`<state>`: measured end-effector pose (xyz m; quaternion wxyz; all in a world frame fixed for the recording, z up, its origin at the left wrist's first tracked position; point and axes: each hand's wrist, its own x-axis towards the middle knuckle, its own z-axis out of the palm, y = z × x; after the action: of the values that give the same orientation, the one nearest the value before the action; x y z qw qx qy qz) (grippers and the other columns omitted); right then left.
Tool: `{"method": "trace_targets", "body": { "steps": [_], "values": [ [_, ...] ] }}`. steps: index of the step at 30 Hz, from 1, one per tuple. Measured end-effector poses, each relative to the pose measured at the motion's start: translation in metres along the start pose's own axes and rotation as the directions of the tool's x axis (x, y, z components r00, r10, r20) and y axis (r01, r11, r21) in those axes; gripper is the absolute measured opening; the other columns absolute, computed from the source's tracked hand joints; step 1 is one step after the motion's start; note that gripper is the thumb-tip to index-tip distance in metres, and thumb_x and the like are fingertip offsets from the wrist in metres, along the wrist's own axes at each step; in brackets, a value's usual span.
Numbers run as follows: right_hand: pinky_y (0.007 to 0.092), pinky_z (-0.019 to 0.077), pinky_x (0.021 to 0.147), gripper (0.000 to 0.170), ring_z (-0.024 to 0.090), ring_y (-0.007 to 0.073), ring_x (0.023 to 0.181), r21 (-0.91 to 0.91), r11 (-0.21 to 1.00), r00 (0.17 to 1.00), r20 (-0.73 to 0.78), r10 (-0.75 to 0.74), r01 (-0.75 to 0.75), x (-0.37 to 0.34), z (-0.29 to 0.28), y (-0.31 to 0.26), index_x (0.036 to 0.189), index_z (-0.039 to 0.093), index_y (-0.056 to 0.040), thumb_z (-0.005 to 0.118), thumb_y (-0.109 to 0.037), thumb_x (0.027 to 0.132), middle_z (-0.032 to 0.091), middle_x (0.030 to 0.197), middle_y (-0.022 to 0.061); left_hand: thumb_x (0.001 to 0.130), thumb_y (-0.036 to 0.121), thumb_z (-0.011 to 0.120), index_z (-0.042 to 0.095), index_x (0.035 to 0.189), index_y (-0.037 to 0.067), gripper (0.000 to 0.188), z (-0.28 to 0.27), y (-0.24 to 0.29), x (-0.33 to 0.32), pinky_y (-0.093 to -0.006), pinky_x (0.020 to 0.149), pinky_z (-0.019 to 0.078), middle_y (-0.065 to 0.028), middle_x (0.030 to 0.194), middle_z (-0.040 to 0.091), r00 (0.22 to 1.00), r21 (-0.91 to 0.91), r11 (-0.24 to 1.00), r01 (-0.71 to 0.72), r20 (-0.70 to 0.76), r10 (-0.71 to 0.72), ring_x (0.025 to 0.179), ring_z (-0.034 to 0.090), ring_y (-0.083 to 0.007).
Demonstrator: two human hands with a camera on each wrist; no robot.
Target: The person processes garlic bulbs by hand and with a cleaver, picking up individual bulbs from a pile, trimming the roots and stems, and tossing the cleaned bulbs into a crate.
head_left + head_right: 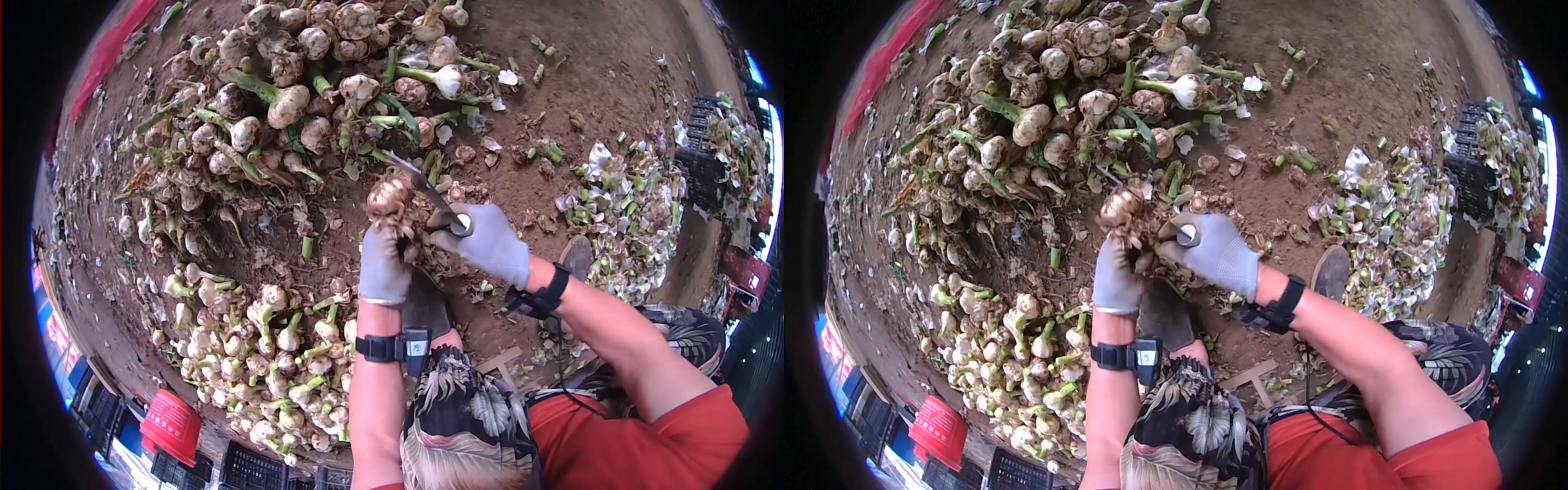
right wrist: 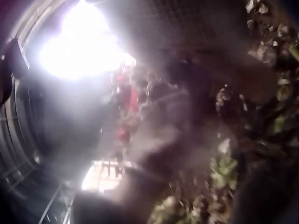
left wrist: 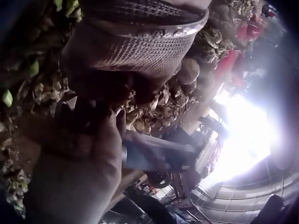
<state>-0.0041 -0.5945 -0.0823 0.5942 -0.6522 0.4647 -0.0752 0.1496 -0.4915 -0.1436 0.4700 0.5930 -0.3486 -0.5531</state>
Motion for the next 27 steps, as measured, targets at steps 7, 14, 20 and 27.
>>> {"method": "trace_targets", "body": {
  "steps": [7,14,20,27],
  "values": [
    [0.043,0.0535,0.068,0.02,0.068,0.0333,0.082,-0.605,0.721,0.941,0.215,-0.262,0.339,0.007,-0.02,-0.022,0.096,0.068,-0.0134,0.07,-0.011,0.076,0.068,0.084,0.0108,0.095,-0.005,0.051,0.057,0.126,-0.001,0.031,-0.008,0.012,-0.042,-0.026,0.069,0.0519,-0.006,0.103,0.065,0.989,-0.416,0.903,0.112,-0.039,-0.141,0.084,0.061,-0.0117],
    [0.0434,0.0542,0.069,0.016,0.069,0.0312,0.083,-0.673,0.637,0.912,0.39,-0.127,0.376,-0.006,-0.018,-0.054,0.093,0.066,-0.0122,0.065,-0.012,0.077,0.067,0.085,0.0101,0.096,-0.005,0.055,0.06,0.12,0.002,0.026,-0.011,-0.022,-0.071,-0.0276,0.068,0.0495,-0.005,0.093,0.063,0.981,0.001,1.0,0.005,-0.195,-0.005,0.08,0.059,-0.0151],
    [0.043,0.0544,0.068,0.015,0.069,0.0309,0.083,-0.67,0.636,0.916,0.362,-0.171,0.383,-0.015,-0.013,-0.06,0.093,0.067,-0.0118,0.065,-0.013,0.078,0.067,0.085,0.0104,0.092,-0.008,0.054,0.06,0.119,0.0,0.028,-0.013,0.008,-0.071,-0.0346,0.078,0.0548,-0.0111,0.102,0.068,0.97,0.245,0.968,-0.048,-0.221,0.104,0.097,0.067,-0.0237],
    [0.0429,0.053,0.065,0.025,0.068,0.0315,0.076,-0.625,0.674,0.916,0.327,-0.231,0.393,-0.013,-0.01,-0.046,0.098,0.068,-0.0144,0.07,-0.01,0.073,0.065,0.079,0.0083,0.098,0.023,0.059,0.058,0.123,0.004,0.031,-0.006,0.001,-0.083,-0.0334,0.08,0.0545,-0.0143,0.109,0.068,0.945,-0.655,0.747,0.117,-0.158,-0.286,0.096,0.067,-0.0261]
  ]
}}
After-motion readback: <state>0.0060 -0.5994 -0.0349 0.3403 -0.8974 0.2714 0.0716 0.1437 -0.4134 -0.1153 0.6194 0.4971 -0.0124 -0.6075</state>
